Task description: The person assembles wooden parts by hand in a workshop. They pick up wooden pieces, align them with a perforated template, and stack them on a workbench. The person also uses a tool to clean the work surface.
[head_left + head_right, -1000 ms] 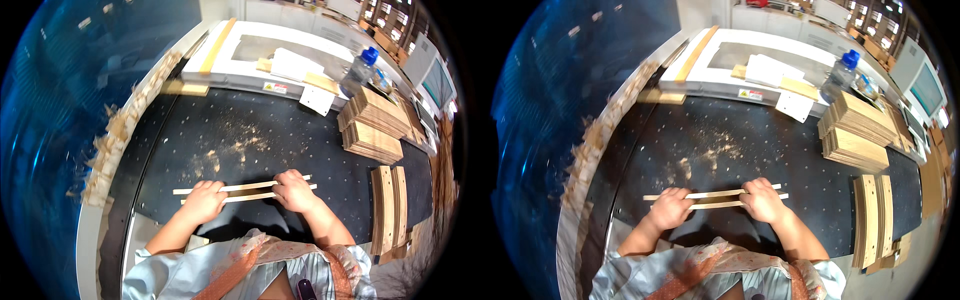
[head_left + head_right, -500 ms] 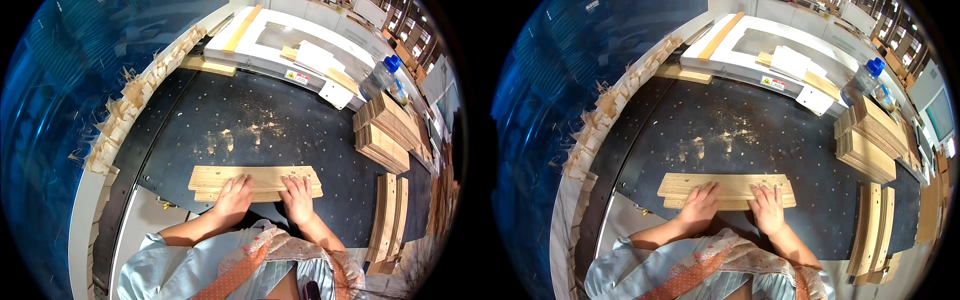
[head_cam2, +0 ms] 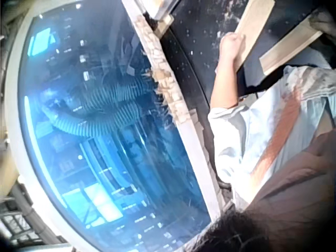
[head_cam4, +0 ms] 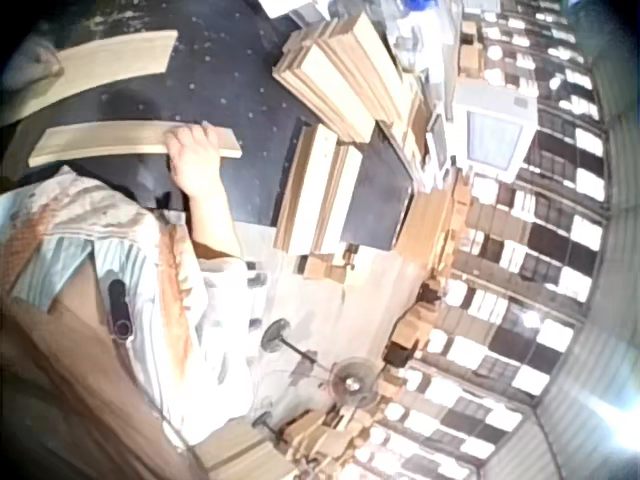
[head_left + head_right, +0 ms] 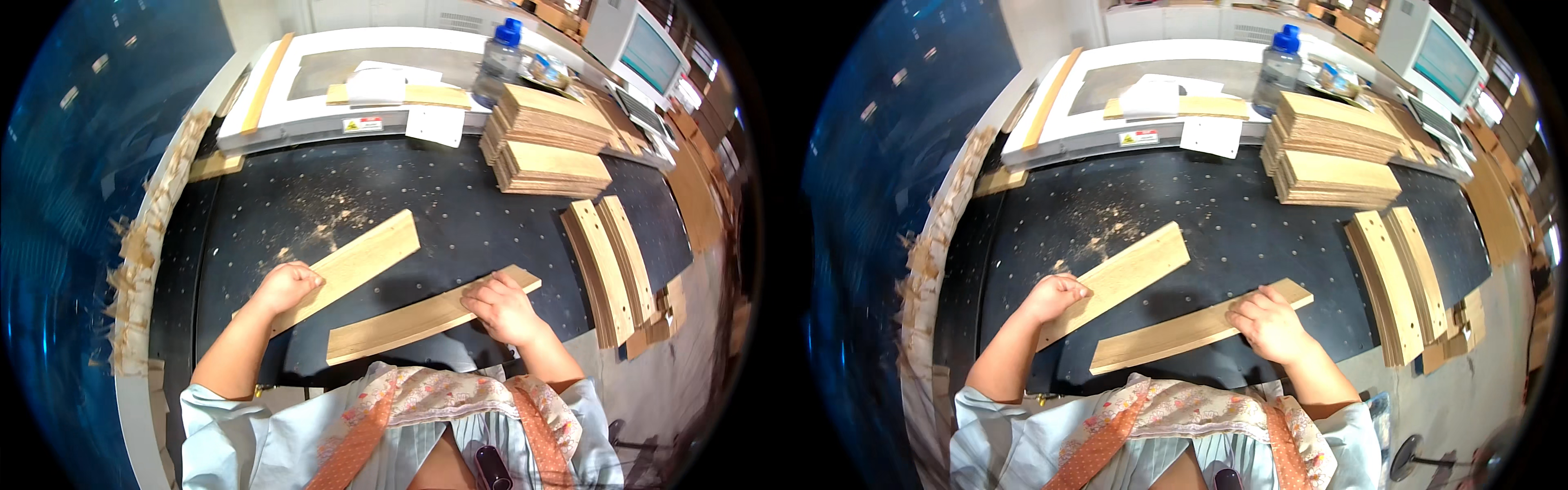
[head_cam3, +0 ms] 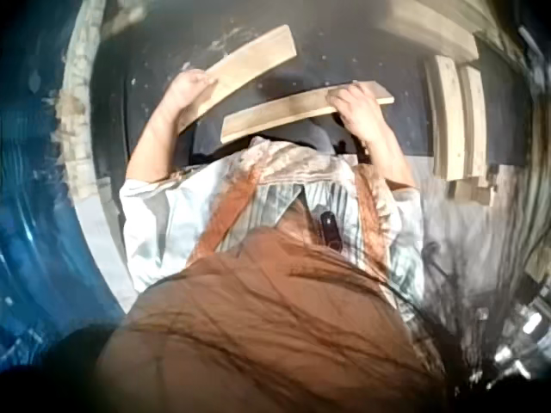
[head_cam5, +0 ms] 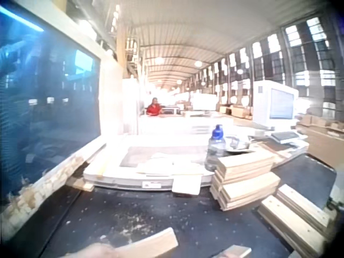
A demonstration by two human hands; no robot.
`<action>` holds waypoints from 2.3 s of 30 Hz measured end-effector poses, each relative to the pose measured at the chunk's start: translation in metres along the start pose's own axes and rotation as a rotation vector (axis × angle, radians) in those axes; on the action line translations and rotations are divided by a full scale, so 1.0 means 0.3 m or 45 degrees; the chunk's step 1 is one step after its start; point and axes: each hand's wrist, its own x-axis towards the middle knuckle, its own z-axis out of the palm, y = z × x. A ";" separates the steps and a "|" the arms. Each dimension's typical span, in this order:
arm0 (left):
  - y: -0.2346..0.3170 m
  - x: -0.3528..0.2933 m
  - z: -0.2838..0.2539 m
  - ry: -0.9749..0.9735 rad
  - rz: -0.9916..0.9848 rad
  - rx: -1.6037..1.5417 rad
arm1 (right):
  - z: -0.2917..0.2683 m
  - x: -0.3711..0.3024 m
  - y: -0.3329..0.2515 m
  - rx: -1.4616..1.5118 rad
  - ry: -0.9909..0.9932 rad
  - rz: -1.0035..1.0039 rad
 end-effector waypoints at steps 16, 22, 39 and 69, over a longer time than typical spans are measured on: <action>-0.068 0.083 0.140 -0.152 -0.126 -0.715 | -0.065 -0.267 0.160 0.756 0.480 1.220; 0.069 0.014 0.186 0.374 0.200 0.203 | -0.047 -0.265 0.219 1.162 0.444 1.402; 0.529 0.155 0.328 0.050 0.544 -0.127 | -0.337 -0.034 0.111 -0.537 0.747 0.399; 0.550 0.276 0.665 -0.578 0.210 -1.145 | -0.367 -0.858 0.315 0.210 0.486 1.496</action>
